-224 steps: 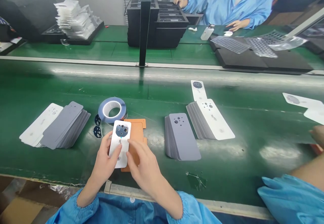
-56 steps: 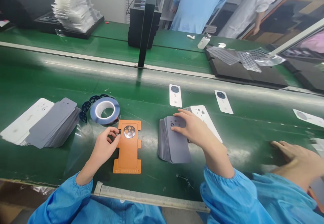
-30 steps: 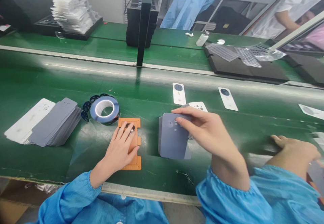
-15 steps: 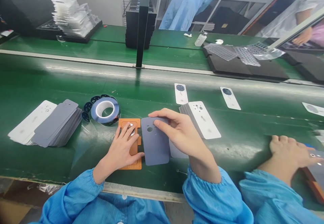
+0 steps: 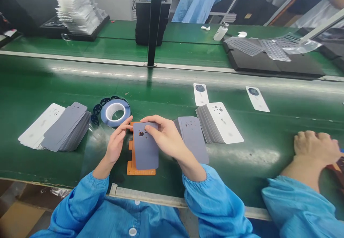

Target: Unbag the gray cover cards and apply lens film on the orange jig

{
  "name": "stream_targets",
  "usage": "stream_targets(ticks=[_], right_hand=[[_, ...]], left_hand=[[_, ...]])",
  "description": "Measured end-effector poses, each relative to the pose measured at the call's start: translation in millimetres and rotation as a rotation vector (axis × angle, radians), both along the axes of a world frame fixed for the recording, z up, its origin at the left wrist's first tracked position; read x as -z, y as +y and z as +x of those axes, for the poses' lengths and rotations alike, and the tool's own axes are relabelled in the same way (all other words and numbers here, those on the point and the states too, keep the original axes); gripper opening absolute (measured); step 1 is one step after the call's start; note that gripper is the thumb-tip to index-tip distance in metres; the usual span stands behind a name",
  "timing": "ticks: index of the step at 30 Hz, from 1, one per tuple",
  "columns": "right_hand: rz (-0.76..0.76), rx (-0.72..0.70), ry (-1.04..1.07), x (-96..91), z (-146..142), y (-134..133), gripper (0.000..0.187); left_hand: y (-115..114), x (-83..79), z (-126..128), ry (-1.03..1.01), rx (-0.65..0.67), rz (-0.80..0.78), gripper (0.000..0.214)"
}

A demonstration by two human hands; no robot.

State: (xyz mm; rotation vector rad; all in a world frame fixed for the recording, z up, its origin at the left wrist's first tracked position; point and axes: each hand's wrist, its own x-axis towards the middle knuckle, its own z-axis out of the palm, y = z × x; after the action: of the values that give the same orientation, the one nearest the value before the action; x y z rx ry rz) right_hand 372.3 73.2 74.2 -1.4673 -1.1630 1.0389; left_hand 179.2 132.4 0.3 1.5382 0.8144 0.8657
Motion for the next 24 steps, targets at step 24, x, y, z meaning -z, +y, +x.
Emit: stream_targets(ticks=[24], right_hand=[[0.163, -0.135, -1.187, 99.9, -47, -18, 0.040]], left_hand=[[-64, 19.0, -20, 0.799, 0.240, 0.548, 0.057]])
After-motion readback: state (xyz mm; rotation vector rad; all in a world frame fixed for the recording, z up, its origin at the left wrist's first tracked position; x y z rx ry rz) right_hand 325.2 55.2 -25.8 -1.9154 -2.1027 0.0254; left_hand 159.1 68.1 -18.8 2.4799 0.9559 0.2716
